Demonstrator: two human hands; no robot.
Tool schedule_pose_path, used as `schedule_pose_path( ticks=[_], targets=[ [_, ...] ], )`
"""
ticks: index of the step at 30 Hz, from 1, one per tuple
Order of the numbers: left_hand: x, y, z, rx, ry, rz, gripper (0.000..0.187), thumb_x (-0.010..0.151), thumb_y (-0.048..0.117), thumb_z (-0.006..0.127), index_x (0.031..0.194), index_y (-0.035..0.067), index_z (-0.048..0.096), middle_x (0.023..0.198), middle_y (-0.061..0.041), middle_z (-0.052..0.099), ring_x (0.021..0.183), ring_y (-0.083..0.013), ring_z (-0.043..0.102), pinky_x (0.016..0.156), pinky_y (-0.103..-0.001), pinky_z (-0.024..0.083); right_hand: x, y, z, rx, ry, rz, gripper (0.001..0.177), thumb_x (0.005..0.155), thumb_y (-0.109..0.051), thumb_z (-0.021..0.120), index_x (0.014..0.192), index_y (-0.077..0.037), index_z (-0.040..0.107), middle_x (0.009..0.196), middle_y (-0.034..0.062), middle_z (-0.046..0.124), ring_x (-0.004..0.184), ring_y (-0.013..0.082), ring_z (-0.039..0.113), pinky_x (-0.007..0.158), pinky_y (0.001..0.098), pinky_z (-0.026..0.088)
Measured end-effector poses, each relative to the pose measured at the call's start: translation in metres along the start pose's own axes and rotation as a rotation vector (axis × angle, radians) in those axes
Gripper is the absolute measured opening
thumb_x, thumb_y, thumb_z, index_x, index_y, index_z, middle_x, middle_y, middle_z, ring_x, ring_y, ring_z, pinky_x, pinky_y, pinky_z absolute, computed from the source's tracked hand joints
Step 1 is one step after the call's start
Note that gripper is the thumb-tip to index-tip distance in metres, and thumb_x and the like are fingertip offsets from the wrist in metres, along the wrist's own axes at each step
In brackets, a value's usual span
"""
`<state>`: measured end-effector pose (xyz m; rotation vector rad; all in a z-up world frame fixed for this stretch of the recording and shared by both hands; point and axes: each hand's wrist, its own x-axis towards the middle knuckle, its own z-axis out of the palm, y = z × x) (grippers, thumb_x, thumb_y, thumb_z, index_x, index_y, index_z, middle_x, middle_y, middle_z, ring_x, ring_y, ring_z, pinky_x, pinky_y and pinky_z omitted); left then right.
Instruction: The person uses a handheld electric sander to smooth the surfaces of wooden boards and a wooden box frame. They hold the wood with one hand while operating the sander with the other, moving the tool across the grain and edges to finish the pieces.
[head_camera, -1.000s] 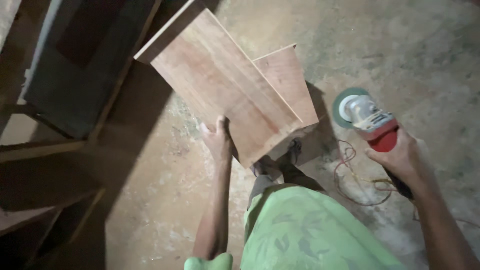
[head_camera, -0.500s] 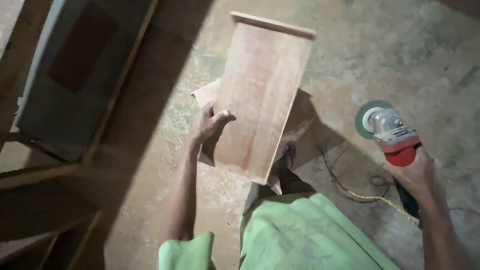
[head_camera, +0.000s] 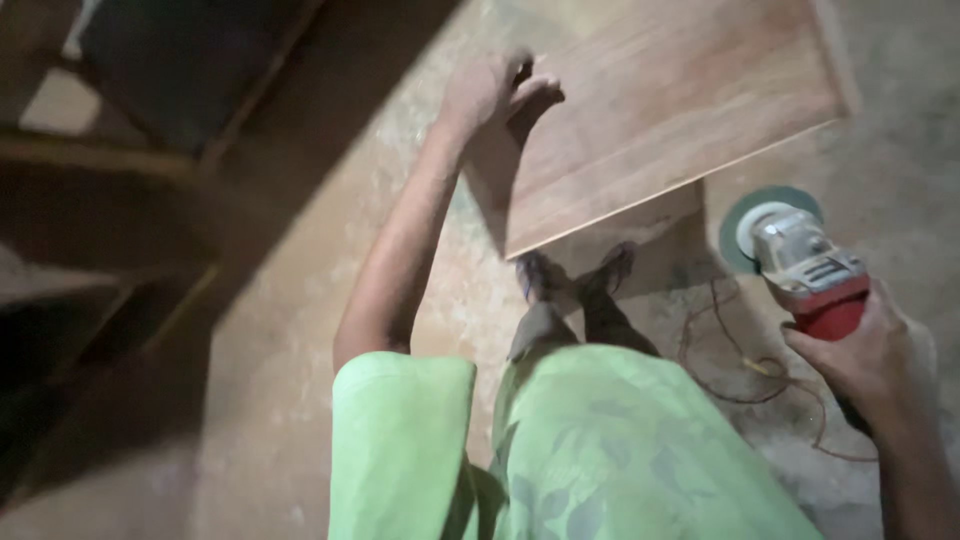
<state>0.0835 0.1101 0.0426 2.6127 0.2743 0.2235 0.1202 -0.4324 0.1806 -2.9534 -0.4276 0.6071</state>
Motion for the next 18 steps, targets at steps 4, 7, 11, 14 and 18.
schedule_pose_path(
  ticks=[4,7,11,14,18],
  targets=[
    [-0.074,0.002,-0.027,-0.134,0.459,-0.064,0.045,0.088,0.045,0.079,0.109,0.006,0.067,0.098,-0.015,0.074,0.088,-0.0339,0.072,0.076,-0.043,0.056,-0.003,-0.07,0.001,-0.036,-0.083,-0.257,0.082,0.057,-0.042,0.091,0.126,-0.008,0.062,0.103,0.0231,0.073,0.094,0.044,0.071,0.08,0.0524,0.057],
    [-0.093,0.003,-0.022,-0.513,0.47,-0.245,0.045,0.09,0.042,0.078,0.112,0.005,0.066,0.101,-0.012,0.076,0.09,-0.0233,0.075,0.078,-0.035,0.059,-0.007,-0.122,0.009,-0.148,-0.157,-0.372,0.074,0.064,-0.042,0.088,0.127,-0.013,0.061,0.095,0.0199,0.074,0.09,0.0406,0.073,0.081,0.0512,0.057],
    [-0.104,0.003,-0.015,-0.796,0.316,-0.459,0.037,0.093,0.043,0.072,0.101,0.007,0.07,0.086,-0.003,0.083,0.076,-0.0094,0.075,0.071,-0.028,0.058,-0.02,-0.179,0.016,-0.224,-0.27,-0.447,0.075,0.062,-0.039,0.088,0.128,-0.017,0.06,0.098,0.0171,0.075,0.091,0.039,0.073,0.079,0.0511,0.057],
    [-0.104,0.003,-0.019,-0.834,0.36,-0.403,0.036,0.094,0.043,0.072,0.097,0.007,0.07,0.081,0.0,0.082,0.072,-0.0078,0.073,0.066,-0.029,0.058,-0.03,-0.201,0.018,-0.166,-0.267,-0.534,0.076,0.06,-0.035,0.086,0.129,-0.017,0.059,0.101,0.0165,0.075,0.091,0.039,0.072,0.078,0.0513,0.056],
    [-0.104,0.003,-0.021,-0.736,0.384,-0.389,0.037,0.092,0.045,0.072,0.094,0.008,0.072,0.075,-0.002,0.078,0.065,-0.0101,0.069,0.061,-0.03,0.055,-0.036,-0.218,0.022,-0.191,-0.304,-0.507,0.073,0.062,-0.034,0.085,0.129,-0.018,0.059,0.102,0.016,0.075,0.091,0.039,0.072,0.078,0.0514,0.056]
  ],
)
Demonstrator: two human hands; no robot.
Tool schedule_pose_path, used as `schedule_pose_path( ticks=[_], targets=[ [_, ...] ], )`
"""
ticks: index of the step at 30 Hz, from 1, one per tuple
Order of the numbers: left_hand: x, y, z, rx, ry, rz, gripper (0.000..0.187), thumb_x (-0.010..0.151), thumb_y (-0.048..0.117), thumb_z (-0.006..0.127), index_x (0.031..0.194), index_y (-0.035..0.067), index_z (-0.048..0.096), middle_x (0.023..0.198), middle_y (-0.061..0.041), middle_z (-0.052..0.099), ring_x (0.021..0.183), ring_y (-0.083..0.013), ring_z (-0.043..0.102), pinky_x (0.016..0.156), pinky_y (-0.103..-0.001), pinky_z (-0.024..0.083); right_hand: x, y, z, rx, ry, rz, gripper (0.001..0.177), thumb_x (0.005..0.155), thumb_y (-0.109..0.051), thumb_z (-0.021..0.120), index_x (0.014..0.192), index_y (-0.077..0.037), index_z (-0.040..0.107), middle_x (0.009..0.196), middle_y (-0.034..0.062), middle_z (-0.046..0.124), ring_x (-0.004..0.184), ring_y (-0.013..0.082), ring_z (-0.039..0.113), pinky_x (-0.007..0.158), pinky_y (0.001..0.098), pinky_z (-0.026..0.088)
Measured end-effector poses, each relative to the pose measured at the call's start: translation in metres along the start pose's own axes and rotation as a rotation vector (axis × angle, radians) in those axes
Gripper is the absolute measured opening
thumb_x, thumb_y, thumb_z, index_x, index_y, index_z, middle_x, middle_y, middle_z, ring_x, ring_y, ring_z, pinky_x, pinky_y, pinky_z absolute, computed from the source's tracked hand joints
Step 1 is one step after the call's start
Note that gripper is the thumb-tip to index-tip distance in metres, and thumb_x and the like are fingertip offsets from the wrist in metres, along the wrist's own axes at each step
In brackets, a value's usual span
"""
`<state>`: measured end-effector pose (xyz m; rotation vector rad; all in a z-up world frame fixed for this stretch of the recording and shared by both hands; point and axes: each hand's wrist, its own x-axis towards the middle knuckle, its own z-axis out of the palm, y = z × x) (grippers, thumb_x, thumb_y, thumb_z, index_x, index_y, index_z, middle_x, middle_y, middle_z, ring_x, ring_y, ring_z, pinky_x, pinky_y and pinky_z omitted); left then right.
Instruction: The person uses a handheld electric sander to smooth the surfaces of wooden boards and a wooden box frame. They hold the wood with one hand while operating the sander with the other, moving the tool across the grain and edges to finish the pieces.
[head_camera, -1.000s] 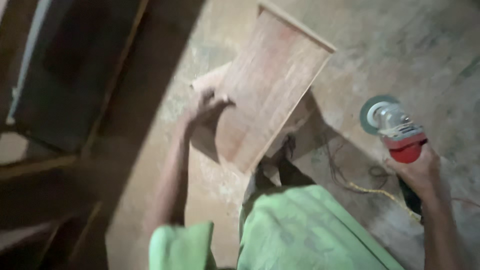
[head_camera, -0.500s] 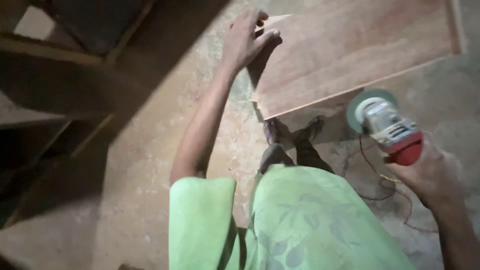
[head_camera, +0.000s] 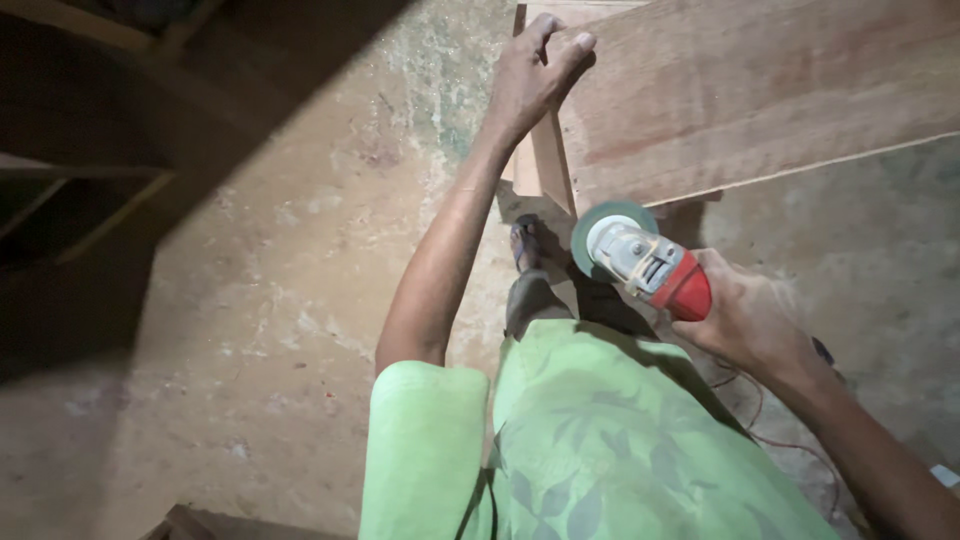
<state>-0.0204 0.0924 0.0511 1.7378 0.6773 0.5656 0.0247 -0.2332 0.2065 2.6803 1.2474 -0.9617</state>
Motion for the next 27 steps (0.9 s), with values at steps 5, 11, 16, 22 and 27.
schedule_pose_path(
  ticks=[5,11,16,22,27],
  targets=[
    [0.002,-0.001,-0.002,-0.02,0.012,0.104,0.035,0.093,0.043,0.072,0.095,0.009,0.073,0.078,-0.001,0.079,0.066,-0.0111,0.07,0.061,-0.031,0.055,0.004,-0.001,0.001,-0.004,-0.019,0.016,0.072,0.062,-0.034,0.085,0.127,-0.017,0.059,0.102,0.0162,0.075,0.091,0.0391,0.073,0.078,0.0513,0.057],
    [0.001,0.001,-0.002,0.163,0.024,0.019,0.038,0.09,0.046,0.075,0.093,0.008,0.073,0.073,-0.007,0.072,0.064,-0.0145,0.064,0.061,-0.034,0.05,0.005,0.023,0.003,-0.023,-0.008,0.097,0.076,0.061,-0.037,0.088,0.127,-0.016,0.058,0.097,0.0181,0.075,0.09,0.0415,0.072,0.078,0.053,0.056],
    [0.002,-0.01,0.003,0.107,0.008,0.053,0.034,0.094,0.041,0.075,0.093,0.008,0.074,0.08,-0.005,0.076,0.07,-0.0131,0.065,0.062,-0.033,0.05,0.003,0.052,-0.006,0.021,0.03,0.169,0.072,0.063,-0.038,0.086,0.125,-0.016,0.058,0.092,0.0195,0.074,0.089,0.0425,0.073,0.078,0.0538,0.056],
    [0.003,-0.003,0.001,-0.04,-0.034,-0.066,0.028,0.096,0.034,0.074,0.102,0.007,0.073,0.085,-0.001,0.078,0.075,-0.0068,0.07,0.067,-0.026,0.056,0.002,0.084,-0.019,0.022,0.081,0.204,0.068,0.065,-0.04,0.085,0.123,-0.015,0.06,0.093,0.0198,0.074,0.088,0.0433,0.072,0.076,0.0537,0.056],
    [0.002,0.002,-0.001,0.022,-0.057,-0.105,0.027,0.098,0.032,0.071,0.104,0.006,0.073,0.086,-0.002,0.076,0.074,-0.0078,0.067,0.065,-0.026,0.053,0.002,0.122,-0.028,0.062,0.121,0.264,0.069,0.063,-0.038,0.084,0.123,-0.014,0.06,0.091,0.0203,0.074,0.086,0.0436,0.072,0.076,0.0531,0.056]
  ],
)
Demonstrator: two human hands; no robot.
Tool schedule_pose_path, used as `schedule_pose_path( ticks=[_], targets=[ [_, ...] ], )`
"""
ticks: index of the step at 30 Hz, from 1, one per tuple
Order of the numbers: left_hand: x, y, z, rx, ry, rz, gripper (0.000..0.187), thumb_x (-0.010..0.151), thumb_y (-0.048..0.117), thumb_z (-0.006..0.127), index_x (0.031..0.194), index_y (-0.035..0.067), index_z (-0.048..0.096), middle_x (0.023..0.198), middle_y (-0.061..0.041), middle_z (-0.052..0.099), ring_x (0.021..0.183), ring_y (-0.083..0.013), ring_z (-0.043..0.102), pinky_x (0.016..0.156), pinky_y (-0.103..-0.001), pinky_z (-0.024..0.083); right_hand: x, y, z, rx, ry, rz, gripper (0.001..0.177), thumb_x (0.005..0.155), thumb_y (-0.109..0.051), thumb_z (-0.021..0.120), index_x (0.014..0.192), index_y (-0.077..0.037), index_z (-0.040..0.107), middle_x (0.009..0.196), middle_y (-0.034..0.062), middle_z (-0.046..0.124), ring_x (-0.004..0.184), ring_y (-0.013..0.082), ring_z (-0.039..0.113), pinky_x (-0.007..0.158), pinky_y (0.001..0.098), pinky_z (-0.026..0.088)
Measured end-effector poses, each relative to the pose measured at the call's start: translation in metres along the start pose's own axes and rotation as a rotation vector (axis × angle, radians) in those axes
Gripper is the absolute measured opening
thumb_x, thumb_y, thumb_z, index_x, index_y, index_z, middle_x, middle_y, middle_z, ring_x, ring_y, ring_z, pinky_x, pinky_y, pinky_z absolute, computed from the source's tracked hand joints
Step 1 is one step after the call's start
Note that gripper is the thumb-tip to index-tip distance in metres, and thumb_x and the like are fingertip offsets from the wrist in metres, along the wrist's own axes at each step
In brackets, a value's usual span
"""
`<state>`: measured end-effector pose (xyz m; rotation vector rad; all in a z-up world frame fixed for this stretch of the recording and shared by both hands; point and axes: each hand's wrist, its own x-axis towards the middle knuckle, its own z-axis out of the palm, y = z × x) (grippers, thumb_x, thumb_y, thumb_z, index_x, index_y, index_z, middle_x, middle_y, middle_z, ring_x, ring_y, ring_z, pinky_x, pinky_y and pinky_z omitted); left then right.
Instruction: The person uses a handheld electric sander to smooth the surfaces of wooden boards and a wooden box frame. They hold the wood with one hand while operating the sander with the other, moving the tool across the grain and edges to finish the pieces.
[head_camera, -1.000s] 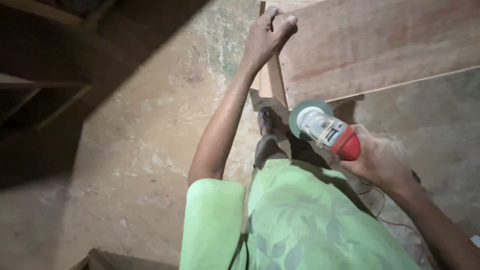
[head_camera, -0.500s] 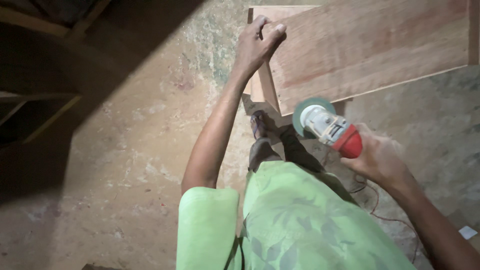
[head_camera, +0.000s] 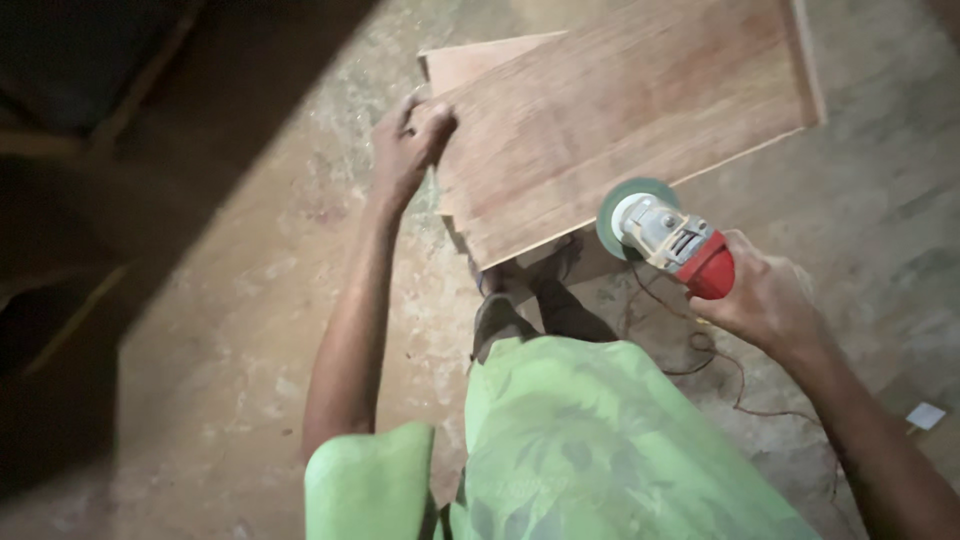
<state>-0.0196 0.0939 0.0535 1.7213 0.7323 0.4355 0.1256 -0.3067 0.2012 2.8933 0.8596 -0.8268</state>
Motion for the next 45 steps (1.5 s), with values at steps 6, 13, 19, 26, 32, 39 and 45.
schedule_pose_path(
  ticks=[6,13,19,26,32,39,45],
  targets=[
    [0.0,-0.007,0.001,-0.116,-0.043,-0.206,0.023,0.1,0.028,0.069,0.104,0.005,0.068,0.084,-0.002,0.073,0.065,-0.0061,0.061,0.055,-0.024,0.047,0.011,0.039,-0.02,0.026,0.029,0.072,0.065,0.065,-0.037,0.083,0.121,-0.012,0.06,0.091,0.0204,0.073,0.085,0.0431,0.072,0.075,0.0525,0.056],
    [-0.003,-0.004,0.0,-0.039,-0.02,-0.156,0.023,0.104,0.027,0.068,0.107,0.004,0.068,0.086,0.0,0.071,0.068,-0.004,0.06,0.057,-0.022,0.047,0.02,0.085,-0.038,0.123,0.096,0.083,0.076,0.062,-0.037,0.085,0.129,-0.011,0.059,0.098,0.0227,0.072,0.088,0.0445,0.07,0.076,0.0524,0.055],
    [-0.007,0.008,-0.001,-0.059,-0.033,-0.207,0.024,0.105,0.028,0.066,0.106,0.004,0.064,0.077,0.002,0.063,0.061,-0.0045,0.052,0.05,-0.023,0.042,0.016,0.107,-0.046,0.123,0.119,0.193,0.076,0.065,-0.038,0.085,0.129,-0.009,0.059,0.099,0.0239,0.072,0.09,0.0452,0.07,0.076,0.0532,0.055],
    [-0.005,-0.006,-0.01,0.084,-0.061,-0.247,0.025,0.107,0.028,0.062,0.097,0.005,0.061,0.074,0.0,0.059,0.057,-0.0061,0.051,0.049,-0.024,0.041,0.014,0.094,-0.033,0.182,0.003,0.209,0.08,0.062,-0.04,0.084,0.131,-0.012,0.057,0.096,0.0232,0.073,0.088,0.044,0.072,0.076,0.0524,0.056],
    [-0.006,-0.026,-0.011,-0.049,-0.021,-0.22,0.022,0.105,0.028,0.065,0.106,0.007,0.06,0.081,0.001,0.061,0.062,-0.0048,0.052,0.051,-0.023,0.041,0.027,0.092,-0.024,0.187,-0.026,0.247,0.079,0.063,-0.045,0.083,0.129,-0.013,0.056,0.1,0.0208,0.074,0.092,0.042,0.072,0.079,0.0513,0.057],
    [-0.007,-0.027,-0.013,-0.038,-0.015,-0.214,0.026,0.105,0.028,0.064,0.114,0.005,0.056,0.083,-0.001,0.064,0.06,-0.0058,0.052,0.049,-0.023,0.041,0.038,0.096,-0.025,0.279,-0.056,0.334,0.076,0.064,-0.042,0.082,0.129,-0.014,0.055,0.099,0.0207,0.074,0.091,0.044,0.072,0.079,0.0536,0.056],
    [-0.008,-0.028,-0.014,-0.109,-0.039,-0.167,0.024,0.107,0.025,0.063,0.115,0.005,0.055,0.082,-0.002,0.062,0.061,-0.0053,0.051,0.049,-0.023,0.041,0.042,0.099,-0.034,0.296,-0.071,0.34,0.07,0.066,-0.041,0.081,0.126,-0.015,0.055,0.099,0.0199,0.074,0.094,0.044,0.071,0.082,0.0539,0.056]
  ],
)
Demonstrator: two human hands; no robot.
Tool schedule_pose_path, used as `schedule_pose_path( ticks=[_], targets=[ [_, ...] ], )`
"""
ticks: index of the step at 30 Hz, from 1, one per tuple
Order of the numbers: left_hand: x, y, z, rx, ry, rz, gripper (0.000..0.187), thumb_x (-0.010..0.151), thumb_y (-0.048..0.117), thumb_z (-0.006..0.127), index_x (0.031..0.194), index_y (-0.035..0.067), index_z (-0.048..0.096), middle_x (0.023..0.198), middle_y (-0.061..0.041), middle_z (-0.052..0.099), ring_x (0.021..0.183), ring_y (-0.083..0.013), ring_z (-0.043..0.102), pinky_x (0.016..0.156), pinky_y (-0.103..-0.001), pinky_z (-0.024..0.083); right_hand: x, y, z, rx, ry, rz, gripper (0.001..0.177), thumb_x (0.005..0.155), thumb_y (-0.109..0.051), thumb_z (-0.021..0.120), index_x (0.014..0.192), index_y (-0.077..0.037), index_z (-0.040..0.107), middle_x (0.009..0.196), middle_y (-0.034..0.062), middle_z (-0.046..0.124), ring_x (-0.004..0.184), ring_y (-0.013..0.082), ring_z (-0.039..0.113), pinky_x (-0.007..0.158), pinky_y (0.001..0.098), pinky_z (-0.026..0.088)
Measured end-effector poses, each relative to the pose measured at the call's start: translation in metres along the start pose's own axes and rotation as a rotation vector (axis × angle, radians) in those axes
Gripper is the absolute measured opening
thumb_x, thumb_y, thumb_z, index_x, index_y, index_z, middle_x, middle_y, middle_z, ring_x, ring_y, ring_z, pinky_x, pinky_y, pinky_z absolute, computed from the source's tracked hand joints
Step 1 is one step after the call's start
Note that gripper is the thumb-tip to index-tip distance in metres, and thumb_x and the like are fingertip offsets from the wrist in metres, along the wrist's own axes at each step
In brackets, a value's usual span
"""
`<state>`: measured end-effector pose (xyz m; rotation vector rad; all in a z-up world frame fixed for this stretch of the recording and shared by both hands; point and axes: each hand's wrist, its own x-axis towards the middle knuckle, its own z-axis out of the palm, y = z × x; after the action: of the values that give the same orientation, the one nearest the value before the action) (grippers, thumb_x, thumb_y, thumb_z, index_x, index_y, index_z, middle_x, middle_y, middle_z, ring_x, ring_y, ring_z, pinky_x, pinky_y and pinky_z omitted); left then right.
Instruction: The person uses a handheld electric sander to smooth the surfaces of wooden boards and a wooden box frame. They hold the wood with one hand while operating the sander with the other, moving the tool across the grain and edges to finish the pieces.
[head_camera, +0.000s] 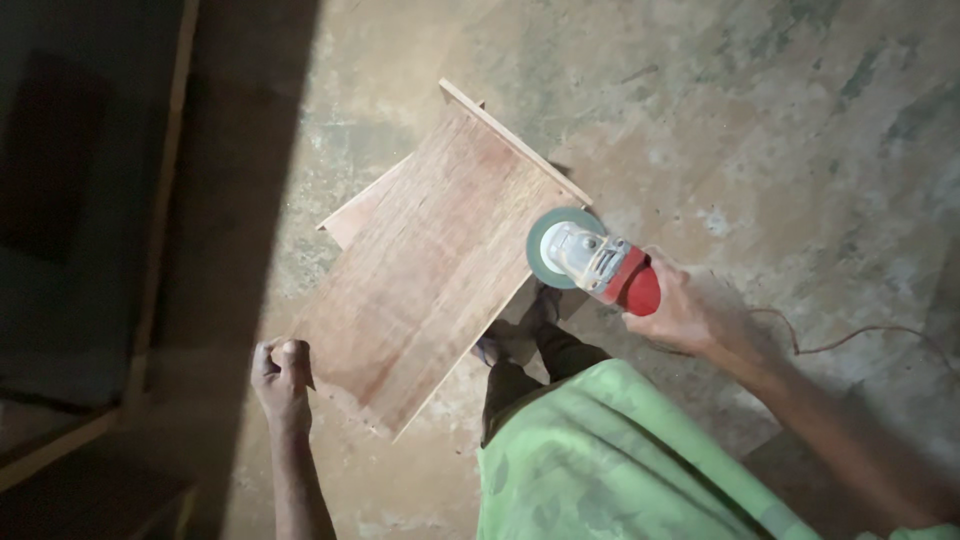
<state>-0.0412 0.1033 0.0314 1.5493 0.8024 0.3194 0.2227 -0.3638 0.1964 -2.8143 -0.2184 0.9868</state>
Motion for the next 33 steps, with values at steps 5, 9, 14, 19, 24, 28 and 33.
schedule_pose_path(
  ticks=[5,9,14,19,24,28,33],
  targets=[
    [0.001,0.001,0.001,0.081,0.04,-0.01,0.022,0.106,0.025,0.063,0.113,0.005,0.057,0.08,-0.002,0.061,0.059,-0.0055,0.049,0.049,-0.023,0.039,-0.001,-0.005,-0.012,-0.009,-0.033,0.042,0.072,0.067,-0.041,0.081,0.128,-0.015,0.055,0.1,0.0204,0.074,0.095,0.0435,0.072,0.084,0.053,0.057],
    [0.001,0.001,0.002,0.078,0.037,0.007,0.021,0.108,0.024,0.062,0.111,0.004,0.057,0.081,-0.002,0.06,0.06,-0.0051,0.049,0.05,-0.022,0.039,-0.003,-0.009,-0.017,0.036,-0.054,0.041,0.07,0.067,-0.039,0.08,0.129,-0.017,0.055,0.1,0.0201,0.074,0.096,0.0437,0.072,0.084,0.0534,0.057],
    [0.001,0.002,0.003,0.011,0.024,-0.004,0.019,0.106,0.024,0.062,0.11,0.006,0.056,0.078,-0.001,0.06,0.058,-0.0049,0.049,0.048,-0.023,0.04,-0.008,-0.011,-0.006,-0.002,-0.041,-0.031,0.073,0.064,-0.04,0.082,0.128,-0.016,0.055,0.099,0.0194,0.074,0.093,0.0426,0.072,0.082,0.0526,0.058],
    [0.002,0.005,0.004,0.061,0.037,-0.018,0.021,0.106,0.025,0.064,0.111,0.005,0.058,0.082,0.0,0.062,0.064,-0.0043,0.052,0.052,-0.022,0.041,-0.016,-0.013,0.012,0.074,0.019,-0.198,0.069,0.061,-0.039,0.081,0.119,-0.012,0.055,0.094,0.0202,0.073,0.089,0.0431,0.071,0.077,0.0527,0.057],
    [0.002,0.009,0.005,0.07,0.023,-0.04,0.021,0.104,0.026,0.065,0.107,0.006,0.06,0.079,0.0,0.061,0.06,-0.005,0.051,0.051,-0.023,0.04,-0.03,-0.032,0.023,-0.053,-0.063,-0.177,0.059,0.066,-0.035,0.079,0.114,-0.014,0.054,0.092,0.0171,0.074,0.089,0.0413,0.071,0.077,0.0534,0.056],
    [0.004,0.002,0.003,0.071,0.016,-0.01,0.021,0.105,0.027,0.065,0.104,0.006,0.061,0.079,0.002,0.059,0.063,-0.0045,0.051,0.053,-0.023,0.04,-0.045,-0.052,0.033,-0.055,-0.08,-0.231,0.057,0.065,-0.036,0.079,0.113,-0.016,0.055,0.091,0.0162,0.074,0.088,0.041,0.071,0.076,0.0537,0.056],
    [0.008,-0.007,0.003,0.028,0.008,-0.049,0.023,0.105,0.027,0.066,0.104,0.005,0.061,0.079,0.002,0.058,0.065,-0.0053,0.049,0.055,-0.024,0.039,-0.056,-0.055,0.04,0.024,-0.031,-0.2,0.063,0.062,-0.037,0.082,0.115,-0.017,0.057,0.092,0.0167,0.074,0.088,0.0416,0.071,0.076,0.0533,0.056]
  ],
)
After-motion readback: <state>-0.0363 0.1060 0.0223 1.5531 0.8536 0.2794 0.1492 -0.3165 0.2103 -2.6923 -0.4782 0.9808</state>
